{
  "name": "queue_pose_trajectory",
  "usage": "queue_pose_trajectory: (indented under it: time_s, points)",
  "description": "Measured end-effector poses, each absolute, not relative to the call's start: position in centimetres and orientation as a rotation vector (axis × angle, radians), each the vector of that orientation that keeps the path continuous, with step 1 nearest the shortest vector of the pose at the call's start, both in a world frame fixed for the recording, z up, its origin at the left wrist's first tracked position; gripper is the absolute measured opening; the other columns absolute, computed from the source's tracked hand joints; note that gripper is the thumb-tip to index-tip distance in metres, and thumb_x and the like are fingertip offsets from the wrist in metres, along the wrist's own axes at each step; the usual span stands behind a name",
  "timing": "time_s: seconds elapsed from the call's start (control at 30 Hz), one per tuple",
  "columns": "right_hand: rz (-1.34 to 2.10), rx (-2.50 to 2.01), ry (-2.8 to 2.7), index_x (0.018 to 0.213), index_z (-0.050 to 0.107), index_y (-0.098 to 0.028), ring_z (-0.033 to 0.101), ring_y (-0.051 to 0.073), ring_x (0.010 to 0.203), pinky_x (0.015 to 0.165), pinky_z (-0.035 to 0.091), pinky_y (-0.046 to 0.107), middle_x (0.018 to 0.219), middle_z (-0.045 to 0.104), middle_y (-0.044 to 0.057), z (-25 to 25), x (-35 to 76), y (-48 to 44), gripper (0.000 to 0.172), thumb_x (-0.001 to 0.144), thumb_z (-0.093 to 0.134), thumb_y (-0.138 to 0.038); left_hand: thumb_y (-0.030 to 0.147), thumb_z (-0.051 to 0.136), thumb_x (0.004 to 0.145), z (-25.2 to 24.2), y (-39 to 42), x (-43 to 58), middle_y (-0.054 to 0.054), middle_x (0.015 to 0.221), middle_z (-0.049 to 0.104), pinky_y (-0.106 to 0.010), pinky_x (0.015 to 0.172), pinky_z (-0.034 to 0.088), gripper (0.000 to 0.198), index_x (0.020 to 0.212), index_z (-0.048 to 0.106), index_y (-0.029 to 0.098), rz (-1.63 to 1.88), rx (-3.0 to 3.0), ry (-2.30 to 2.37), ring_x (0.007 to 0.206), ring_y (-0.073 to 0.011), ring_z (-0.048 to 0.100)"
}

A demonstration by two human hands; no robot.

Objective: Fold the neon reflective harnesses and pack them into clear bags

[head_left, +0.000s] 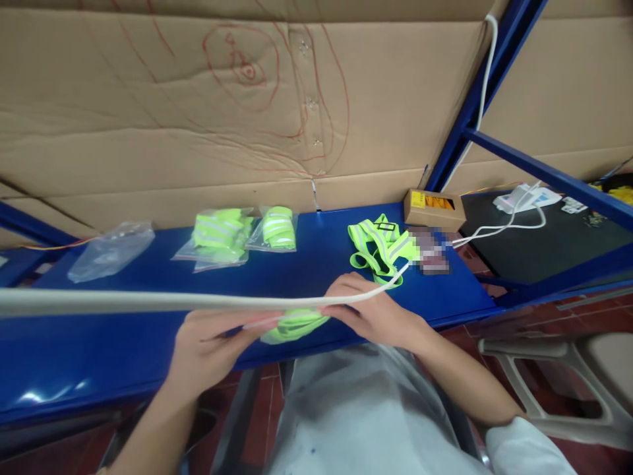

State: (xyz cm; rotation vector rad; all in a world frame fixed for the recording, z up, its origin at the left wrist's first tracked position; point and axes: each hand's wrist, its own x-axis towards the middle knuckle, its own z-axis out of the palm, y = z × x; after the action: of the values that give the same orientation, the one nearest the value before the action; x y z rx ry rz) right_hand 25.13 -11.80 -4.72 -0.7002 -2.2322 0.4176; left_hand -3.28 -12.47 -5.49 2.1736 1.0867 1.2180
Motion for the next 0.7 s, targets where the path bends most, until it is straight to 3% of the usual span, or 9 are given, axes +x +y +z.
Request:
queue_pose_trajectory:
  time_s: [0.1, 0.23, 0.37, 0.53, 0.63, 0.7]
  points:
    - [0.345, -0.665, -2.256, 0.102, 0.065, -0.015, 0.063, 0.018, 0.088, 0.078, 0.052, 0.030, 0.095, 0.069, 0.008, -5.0, 25.1, -11.9, 0.018, 0.106, 0.049, -0.023, 0.026, 0.074, 0.089, -4.6, -12.5, -4.3, 0.005, 0.092, 0.081, -0.028, 0.069, 0.066, 0.016, 0.095, 0.084, 0.036, 1.058, 2.107, 1.166, 0.076, -0.0220, 0.079]
    - [0.345, -0.600, -2.242, 0.105, 0.067, -0.016, 0.065, 0.018, 0.089, 0.078, 0.054, 0.028, 0.096, 0.069, 0.008, -5.1, 24.8, -11.7, 0.019, 0.106, 0.051, -0.025, 0.025, 0.064, 0.094, -3.3, -12.3, -5.6, 0.004, 0.105, 0.079, -0.034, 0.086, 0.067, 0.027, 0.111, 0.080, 0.039, 0.837, 2.199, 1.045, 0.092, -0.0240, 0.080]
    - [0.452, -0.628, -2.191, 0.103, 0.070, -0.017, 0.065, 0.016, 0.087, 0.078, 0.055, 0.027, 0.092, 0.069, 0.007, -5.1, 25.0, -11.6, 0.017, 0.104, 0.057, -0.028, 0.024, 0.061, 0.096, -2.9, -12.9, -6.4, 0.006, 0.109, 0.079, -0.033, 0.092, 0.065, 0.031, 0.113, 0.079, 0.042, 0.893, 2.216, 1.092, 0.096, -0.0230, 0.079]
    - [0.478, -0.659, -2.146, 0.100, 0.070, -0.017, 0.065, 0.018, 0.083, 0.075, 0.055, 0.029, 0.088, 0.068, 0.006, -5.7, 24.6, -11.8, 0.017, 0.104, 0.055, -0.025, 0.030, 0.063, 0.094, -3.8, -14.0, -6.3, 0.008, 0.105, 0.080, -0.032, 0.084, 0.066, 0.028, 0.111, 0.079, 0.046, 0.997, 2.244, 1.210, 0.089, -0.0221, 0.079]
    - [0.518, -0.720, -2.139, 0.118, 0.066, -0.019, 0.067, 0.020, 0.098, 0.087, 0.057, 0.033, 0.104, 0.071, 0.009, -6.1, 24.5, -12.0, 0.019, 0.105, 0.054, -0.026, 0.042, 0.069, 0.089, -4.8, -13.9, -7.2, 0.008, 0.092, 0.081, -0.035, 0.072, 0.066, 0.015, 0.096, 0.082, 0.044, 1.184, 2.165, 1.527, 0.077, -0.0239, 0.078]
    - [0.523, -0.743, -2.173, 0.131, 0.061, -0.020, 0.066, 0.022, 0.108, 0.094, 0.056, 0.037, 0.117, 0.070, 0.011, -6.5, 24.9, -12.0, 0.029, 0.104, 0.056, -0.028, 0.049, 0.074, 0.085, -5.1, -13.1, -8.3, 0.005, 0.086, 0.081, -0.041, 0.074, 0.066, 0.015, 0.092, 0.082, 0.039, 1.374, 1.957, 1.852, 0.079, -0.0272, 0.077]
